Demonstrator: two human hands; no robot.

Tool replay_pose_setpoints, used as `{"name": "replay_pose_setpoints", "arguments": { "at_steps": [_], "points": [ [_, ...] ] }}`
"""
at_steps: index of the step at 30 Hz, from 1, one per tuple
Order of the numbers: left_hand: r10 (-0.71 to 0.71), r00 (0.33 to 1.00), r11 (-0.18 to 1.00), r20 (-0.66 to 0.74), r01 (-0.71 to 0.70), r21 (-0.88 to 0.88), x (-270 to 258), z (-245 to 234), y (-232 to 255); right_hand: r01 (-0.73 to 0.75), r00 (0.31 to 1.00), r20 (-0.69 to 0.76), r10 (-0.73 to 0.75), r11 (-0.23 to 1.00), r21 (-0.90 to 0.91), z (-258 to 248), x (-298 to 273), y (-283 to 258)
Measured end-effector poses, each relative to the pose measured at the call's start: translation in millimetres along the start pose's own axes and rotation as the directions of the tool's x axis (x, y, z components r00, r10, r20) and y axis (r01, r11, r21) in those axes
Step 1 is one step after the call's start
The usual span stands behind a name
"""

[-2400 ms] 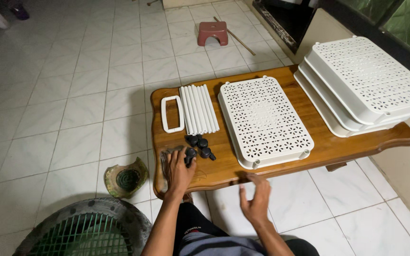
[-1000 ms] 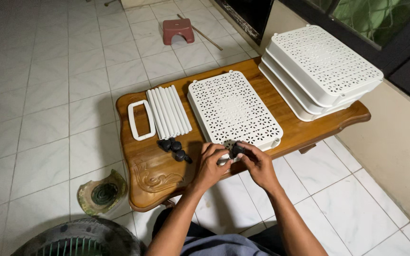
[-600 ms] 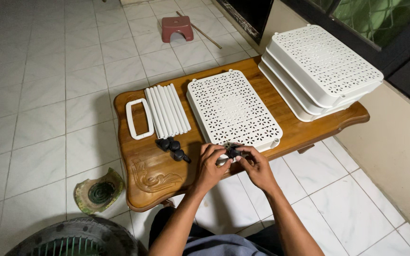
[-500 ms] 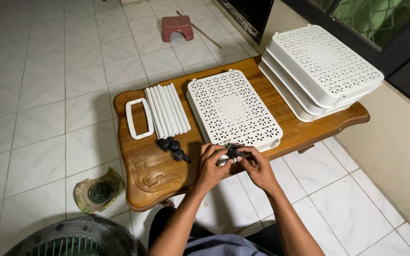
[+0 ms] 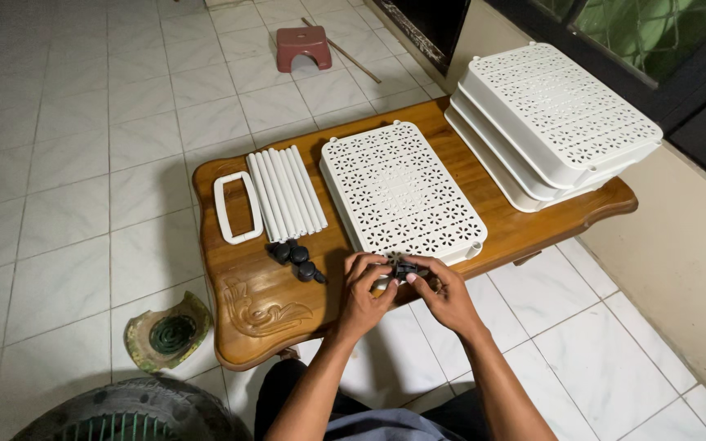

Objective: The person assembles a two-tier storage shelf by attaching black caster wheels to the bottom tray, inserting white vertical support poles into the tray's corner sockets, and placing a second tray on top to form the upper shelf.

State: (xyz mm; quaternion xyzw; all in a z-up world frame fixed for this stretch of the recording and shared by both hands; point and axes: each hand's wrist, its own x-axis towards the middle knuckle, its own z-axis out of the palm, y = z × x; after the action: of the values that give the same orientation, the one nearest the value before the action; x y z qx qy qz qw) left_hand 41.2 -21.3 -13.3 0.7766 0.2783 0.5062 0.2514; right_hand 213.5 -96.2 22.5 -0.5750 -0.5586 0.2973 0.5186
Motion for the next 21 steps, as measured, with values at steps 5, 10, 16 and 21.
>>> {"name": "replay_pose_setpoints", "arguments": {
  "at_steps": [5,10,16,21],
  "points": [
    [-0.007,1.0,1.0,0.001,0.007,-0.002,1,0,2,0.075,0.997,0.008,-0.074,0.989,-0.124,-2,5,-9],
    [-0.026,0.999,1.0,0.031,0.025,0.011,2,0,2,0.053,0.999,0.003,-0.054,0.987,-0.155,-2,5,-13],
    [0.006,1.0,1.0,0.03,-0.007,0.03,5,2,2,-0.043,0.999,0.004,0.045,0.981,-0.19,-3,6,-20],
    [-0.007,0.999,0.999,0.041,0.005,0.039,4,4,-1,0.124,0.992,0.018,-0.123,0.968,-0.217,-4,11,-17]
  ]
}}
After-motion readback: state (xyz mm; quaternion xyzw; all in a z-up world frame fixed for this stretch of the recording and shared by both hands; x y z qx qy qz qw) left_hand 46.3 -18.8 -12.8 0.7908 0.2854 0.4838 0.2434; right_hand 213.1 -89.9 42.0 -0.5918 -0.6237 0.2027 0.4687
